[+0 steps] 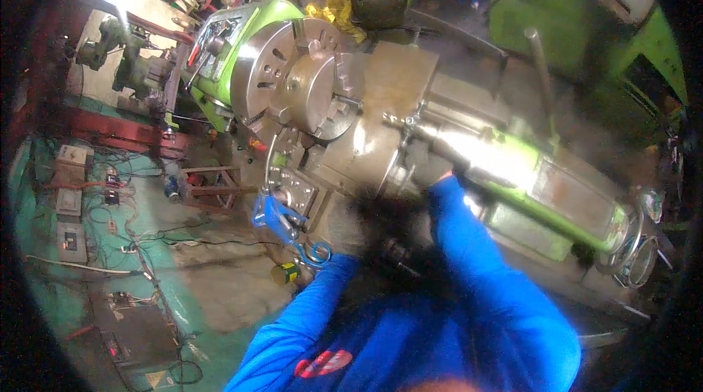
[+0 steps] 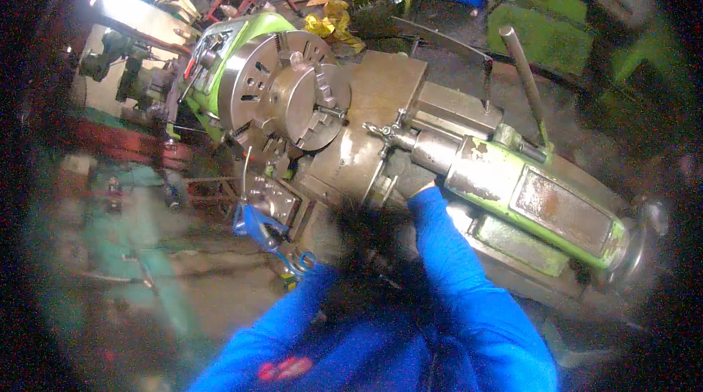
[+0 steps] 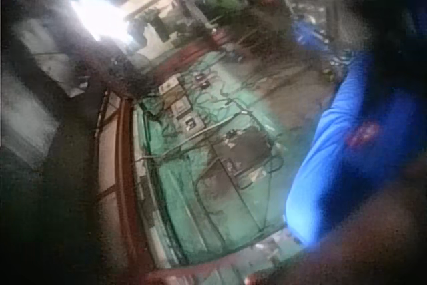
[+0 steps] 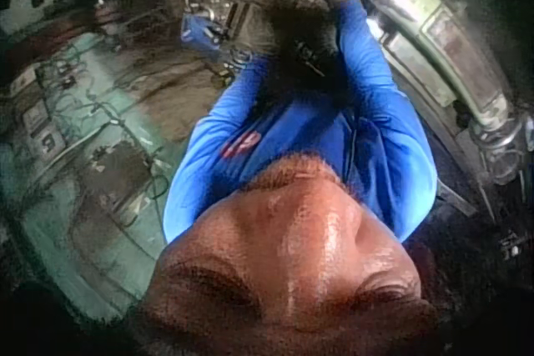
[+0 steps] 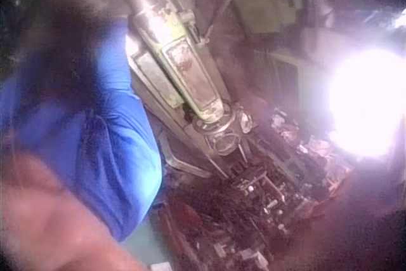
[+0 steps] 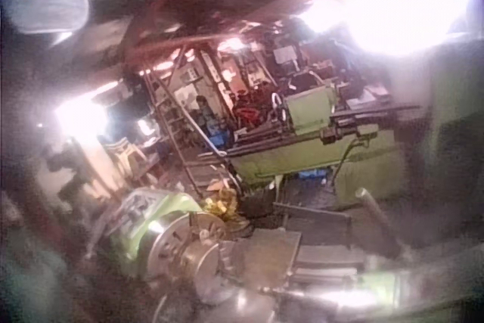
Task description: The person operates a large green industrial lathe in a workshop, using gloved hands to manipulate the machine's levers and controls. The person adjusts the tool post and moves the carriage along the bed while the machine is running.
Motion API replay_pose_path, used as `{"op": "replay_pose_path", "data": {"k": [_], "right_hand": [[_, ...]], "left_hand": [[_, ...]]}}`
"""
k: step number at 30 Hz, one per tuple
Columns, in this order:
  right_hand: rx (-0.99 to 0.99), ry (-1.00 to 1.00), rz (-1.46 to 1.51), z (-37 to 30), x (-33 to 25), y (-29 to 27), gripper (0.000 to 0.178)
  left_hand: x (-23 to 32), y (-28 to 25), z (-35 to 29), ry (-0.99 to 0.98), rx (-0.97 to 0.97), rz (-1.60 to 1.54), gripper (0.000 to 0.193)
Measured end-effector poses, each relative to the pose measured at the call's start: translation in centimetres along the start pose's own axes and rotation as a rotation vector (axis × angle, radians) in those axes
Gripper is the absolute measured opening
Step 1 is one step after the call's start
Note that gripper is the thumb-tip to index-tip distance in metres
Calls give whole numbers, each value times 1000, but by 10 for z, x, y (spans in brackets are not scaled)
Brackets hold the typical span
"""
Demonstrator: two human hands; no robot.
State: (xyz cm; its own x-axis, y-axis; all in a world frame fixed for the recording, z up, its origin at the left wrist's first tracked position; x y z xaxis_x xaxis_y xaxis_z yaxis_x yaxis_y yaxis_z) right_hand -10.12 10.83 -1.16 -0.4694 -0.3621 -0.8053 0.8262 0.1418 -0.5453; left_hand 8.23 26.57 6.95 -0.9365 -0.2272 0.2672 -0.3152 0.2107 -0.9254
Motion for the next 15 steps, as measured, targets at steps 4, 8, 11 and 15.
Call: {"op": "replay_pose_path", "data": {"k": [4,8,11,15], "right_hand": [[-32,-106,-295,7,15,33,30],[-111,-39,-159,15,27,52,29],[-138,8,-98,20,33,59,27],[-136,84,-34,15,38,67,26]], "left_hand": [[14,-9,-8,221,169,175,42],[16,-3,-13,238,143,233,39],[22,-10,-16,208,136,220,36],[19,-8,-16,177,149,190,32]]}}
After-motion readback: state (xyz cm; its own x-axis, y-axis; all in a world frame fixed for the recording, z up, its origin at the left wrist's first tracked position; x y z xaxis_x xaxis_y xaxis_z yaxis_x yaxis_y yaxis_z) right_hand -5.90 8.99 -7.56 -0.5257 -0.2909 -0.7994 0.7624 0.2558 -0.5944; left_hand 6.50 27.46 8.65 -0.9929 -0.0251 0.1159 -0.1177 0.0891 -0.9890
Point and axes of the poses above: each hand's wrist, its own z-axis towards the middle knuckle, its own y-axis out of the palm, x = y × z, the point moved 10 cm from there along z, towards the middle knuckle, and after that the axes turned 8 degrees about -x, right-handed, at the moved point
